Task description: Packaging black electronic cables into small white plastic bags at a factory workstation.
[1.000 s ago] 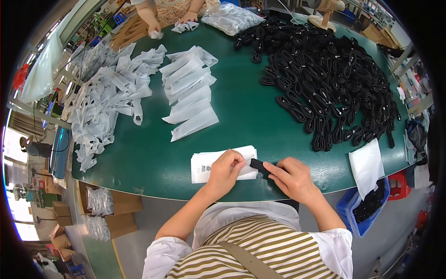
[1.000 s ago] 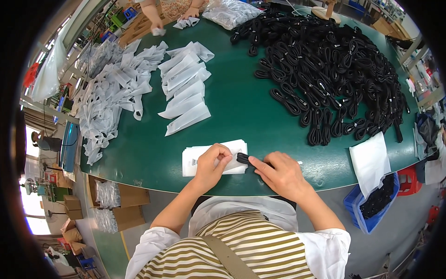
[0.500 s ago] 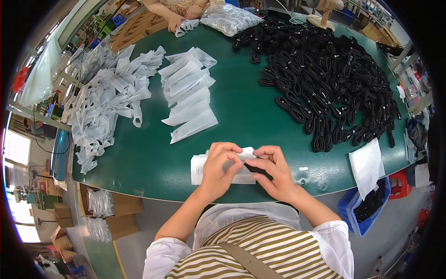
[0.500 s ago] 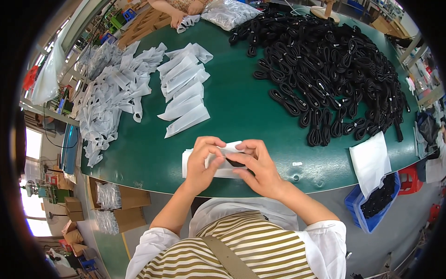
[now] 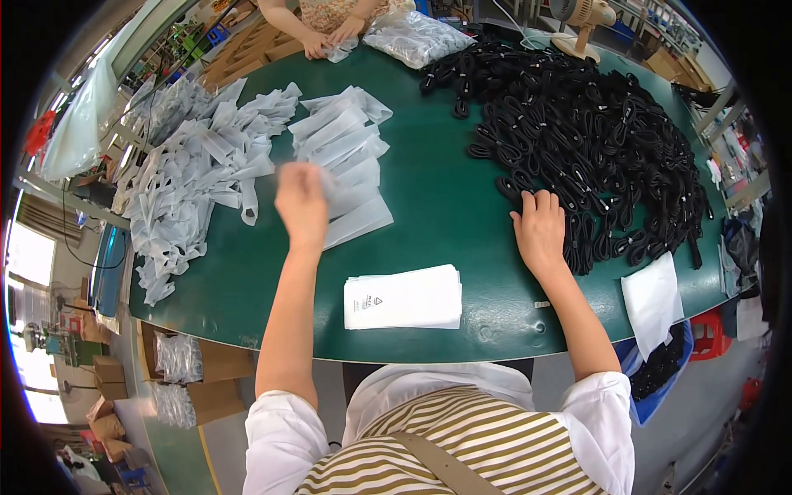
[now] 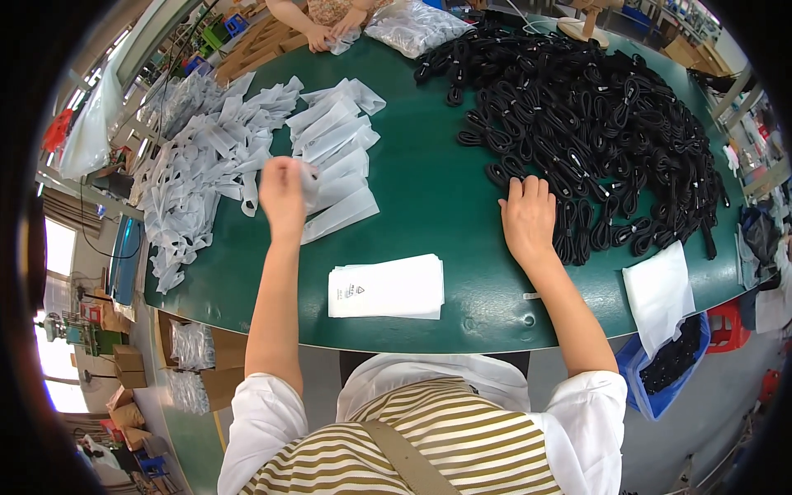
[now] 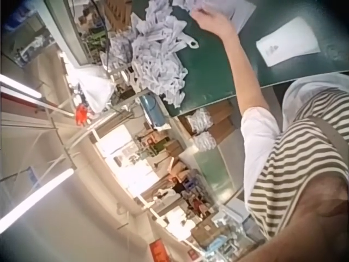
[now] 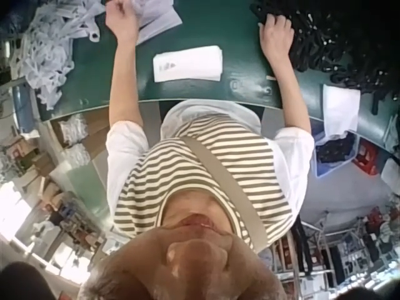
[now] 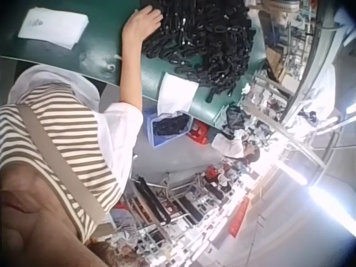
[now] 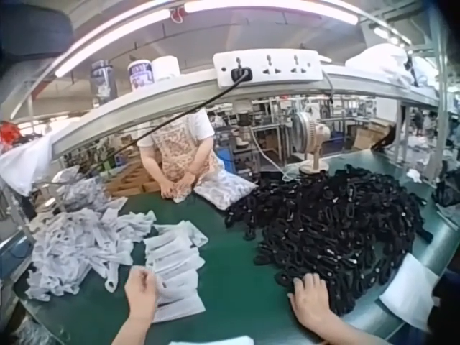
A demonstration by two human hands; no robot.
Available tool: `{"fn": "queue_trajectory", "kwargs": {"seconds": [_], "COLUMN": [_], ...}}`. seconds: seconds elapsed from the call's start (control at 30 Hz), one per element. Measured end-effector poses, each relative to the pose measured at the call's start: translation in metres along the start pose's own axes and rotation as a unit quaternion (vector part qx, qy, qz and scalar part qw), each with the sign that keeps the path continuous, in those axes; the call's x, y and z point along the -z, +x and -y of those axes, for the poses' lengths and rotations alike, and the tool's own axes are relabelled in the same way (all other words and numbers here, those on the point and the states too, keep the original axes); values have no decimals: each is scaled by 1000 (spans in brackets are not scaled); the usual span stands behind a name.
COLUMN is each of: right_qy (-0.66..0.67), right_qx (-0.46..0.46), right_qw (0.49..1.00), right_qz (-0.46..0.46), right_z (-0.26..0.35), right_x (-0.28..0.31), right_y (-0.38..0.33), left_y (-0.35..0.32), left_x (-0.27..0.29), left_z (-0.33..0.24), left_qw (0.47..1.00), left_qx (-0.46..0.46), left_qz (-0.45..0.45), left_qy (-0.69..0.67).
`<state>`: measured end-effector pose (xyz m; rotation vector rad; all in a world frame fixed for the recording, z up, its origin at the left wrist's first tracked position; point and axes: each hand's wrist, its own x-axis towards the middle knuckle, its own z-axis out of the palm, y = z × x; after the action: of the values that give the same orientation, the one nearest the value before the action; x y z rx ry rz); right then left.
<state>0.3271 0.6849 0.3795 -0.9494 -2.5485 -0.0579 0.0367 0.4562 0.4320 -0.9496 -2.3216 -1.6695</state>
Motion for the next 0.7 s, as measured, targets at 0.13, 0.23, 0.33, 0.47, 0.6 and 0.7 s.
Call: {"fn": "queue_trajectory", "kwargs": {"seconds": [0.13,0.23,0.33,0.47,0.6,0.7], "right_qy": [-7,151,384,507,483,451], "right_qx": [31,48,-61,-126,-57,18], "right_qw": [999,983,921,847,871,892], "right_qz": [-32,-88,18,92,71,34], "right_z": [-10,-14,3,25,31,36], "right_x": [-15,-11,12,42,48,55], "right_y": [-4,-14,-23,-42,-68,-83], "left_y": [-26,-78,-130,-160,-161,-162], "left_x": [-37,-42,-39,-38,-38,-39], "left_z": [4,-43,-60,-64,-59,-53], "left_qw": [975,961,926,910,923,939], "left_qx": [-148,-213,-192,-231,-206,-173], "left_qz": [44,136,324,339,320,295], "left_qy": [157,118,19,53,57,35]}}
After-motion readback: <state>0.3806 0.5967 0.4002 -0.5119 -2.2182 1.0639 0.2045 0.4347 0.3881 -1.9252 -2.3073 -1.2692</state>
